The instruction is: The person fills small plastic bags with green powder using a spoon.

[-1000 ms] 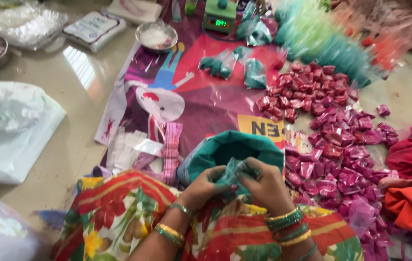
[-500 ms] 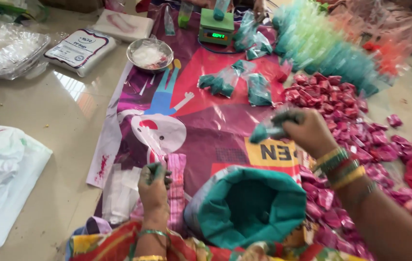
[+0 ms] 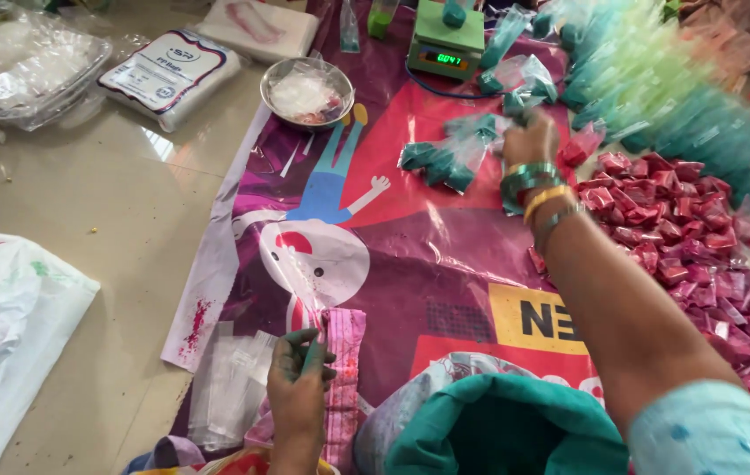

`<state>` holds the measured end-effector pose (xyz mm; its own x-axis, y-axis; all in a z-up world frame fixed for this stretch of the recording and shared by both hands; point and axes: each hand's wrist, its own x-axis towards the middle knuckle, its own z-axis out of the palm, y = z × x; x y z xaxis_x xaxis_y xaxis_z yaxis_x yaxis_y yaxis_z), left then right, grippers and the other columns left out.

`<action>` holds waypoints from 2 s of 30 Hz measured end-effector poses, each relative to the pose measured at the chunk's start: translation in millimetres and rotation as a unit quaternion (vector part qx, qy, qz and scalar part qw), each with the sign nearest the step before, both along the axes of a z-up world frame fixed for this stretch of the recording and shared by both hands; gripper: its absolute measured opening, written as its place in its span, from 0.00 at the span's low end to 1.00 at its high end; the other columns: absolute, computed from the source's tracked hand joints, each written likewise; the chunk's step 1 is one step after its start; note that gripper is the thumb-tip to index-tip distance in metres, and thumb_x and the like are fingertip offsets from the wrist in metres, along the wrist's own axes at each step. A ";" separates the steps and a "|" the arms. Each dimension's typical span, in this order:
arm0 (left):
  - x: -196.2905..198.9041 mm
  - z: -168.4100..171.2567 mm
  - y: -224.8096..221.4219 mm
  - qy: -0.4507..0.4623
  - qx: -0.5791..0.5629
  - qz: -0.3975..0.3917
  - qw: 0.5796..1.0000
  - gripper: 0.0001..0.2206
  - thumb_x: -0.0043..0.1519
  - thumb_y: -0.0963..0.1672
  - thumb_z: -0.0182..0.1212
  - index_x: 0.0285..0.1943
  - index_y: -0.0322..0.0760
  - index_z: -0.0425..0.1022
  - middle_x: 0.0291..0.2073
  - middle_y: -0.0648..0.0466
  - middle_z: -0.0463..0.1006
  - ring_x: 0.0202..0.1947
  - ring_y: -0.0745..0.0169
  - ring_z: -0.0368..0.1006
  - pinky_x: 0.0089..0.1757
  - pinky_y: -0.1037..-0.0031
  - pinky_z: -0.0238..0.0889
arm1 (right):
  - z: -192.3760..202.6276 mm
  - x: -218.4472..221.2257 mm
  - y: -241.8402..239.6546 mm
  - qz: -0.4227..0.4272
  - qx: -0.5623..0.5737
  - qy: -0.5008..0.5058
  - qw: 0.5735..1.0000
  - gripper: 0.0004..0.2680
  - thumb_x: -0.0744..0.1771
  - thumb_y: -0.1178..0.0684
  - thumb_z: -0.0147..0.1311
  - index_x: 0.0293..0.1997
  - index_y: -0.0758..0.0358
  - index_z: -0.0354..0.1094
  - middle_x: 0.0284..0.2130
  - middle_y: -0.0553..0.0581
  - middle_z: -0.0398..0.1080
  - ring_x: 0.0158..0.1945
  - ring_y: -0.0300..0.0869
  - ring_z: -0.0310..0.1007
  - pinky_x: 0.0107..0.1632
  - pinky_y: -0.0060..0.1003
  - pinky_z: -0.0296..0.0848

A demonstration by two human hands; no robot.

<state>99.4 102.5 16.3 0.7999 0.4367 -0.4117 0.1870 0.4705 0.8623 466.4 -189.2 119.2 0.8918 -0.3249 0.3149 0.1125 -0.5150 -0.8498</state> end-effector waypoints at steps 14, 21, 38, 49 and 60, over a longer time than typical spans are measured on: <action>-20.9 -12.9 -26.0 -0.131 0.396 -0.182 0.891 0.06 0.54 0.42 0.69 0.37 0.37 0.81 0.30 0.46 0.81 0.32 0.46 0.78 0.35 0.60 0.69 | 72.5 -463.1 5.8 0.200 -0.090 0.063 0.974 0.09 0.68 0.67 0.49 0.48 0.69 0.77 0.37 0.59 0.80 0.40 0.40 0.81 0.45 0.34 0.78; -32.5 17.4 18.2 0.080 0.687 -0.185 0.698 0.19 0.50 0.43 0.70 0.50 0.36 0.77 0.46 0.41 0.77 0.50 0.36 0.70 0.50 0.53 0.68 | 62.9 -504.5 -5.8 0.121 -0.132 0.014 0.984 0.10 0.66 0.67 0.51 0.46 0.65 0.77 0.36 0.59 0.80 0.39 0.38 0.82 0.40 0.31 0.77; -20.5 -23.3 32.5 0.200 0.657 -0.192 0.701 0.09 0.57 0.43 0.65 0.43 0.38 0.83 0.43 0.41 0.82 0.47 0.40 0.79 0.46 0.56 0.74 | 65.9 -496.6 -28.3 0.107 -0.192 0.014 0.975 0.07 0.65 0.61 0.53 0.41 0.58 0.77 0.32 0.58 0.79 0.35 0.46 0.82 0.37 0.41 0.78; -70.6 18.1 16.8 0.003 0.285 -0.010 0.959 0.11 0.59 0.46 0.70 0.46 0.36 0.81 0.30 0.53 0.82 0.25 0.68 0.71 0.28 0.73 0.64 | 60.4 -495.0 -10.5 0.158 -0.206 0.055 0.964 0.07 0.65 0.61 0.55 0.44 0.60 0.77 0.37 0.61 0.78 0.34 0.52 0.79 0.37 0.43 0.75; -114.4 35.0 -70.5 -0.111 0.172 -0.251 0.946 0.05 0.58 0.38 0.73 0.35 0.33 0.80 0.26 0.55 0.79 0.25 0.71 0.70 0.28 0.78 0.64 | 38.7 -513.4 59.1 0.330 -0.236 -0.090 0.909 0.31 0.58 0.57 0.63 0.69 0.67 0.56 0.56 0.71 0.66 0.54 0.64 0.71 0.53 0.49 0.72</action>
<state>-15.0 32.0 51.3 0.9922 0.0562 -0.1117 0.1086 0.0555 0.9925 -46.9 -130.1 157.9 0.7638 0.4723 0.4399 0.6448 -0.5873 -0.4892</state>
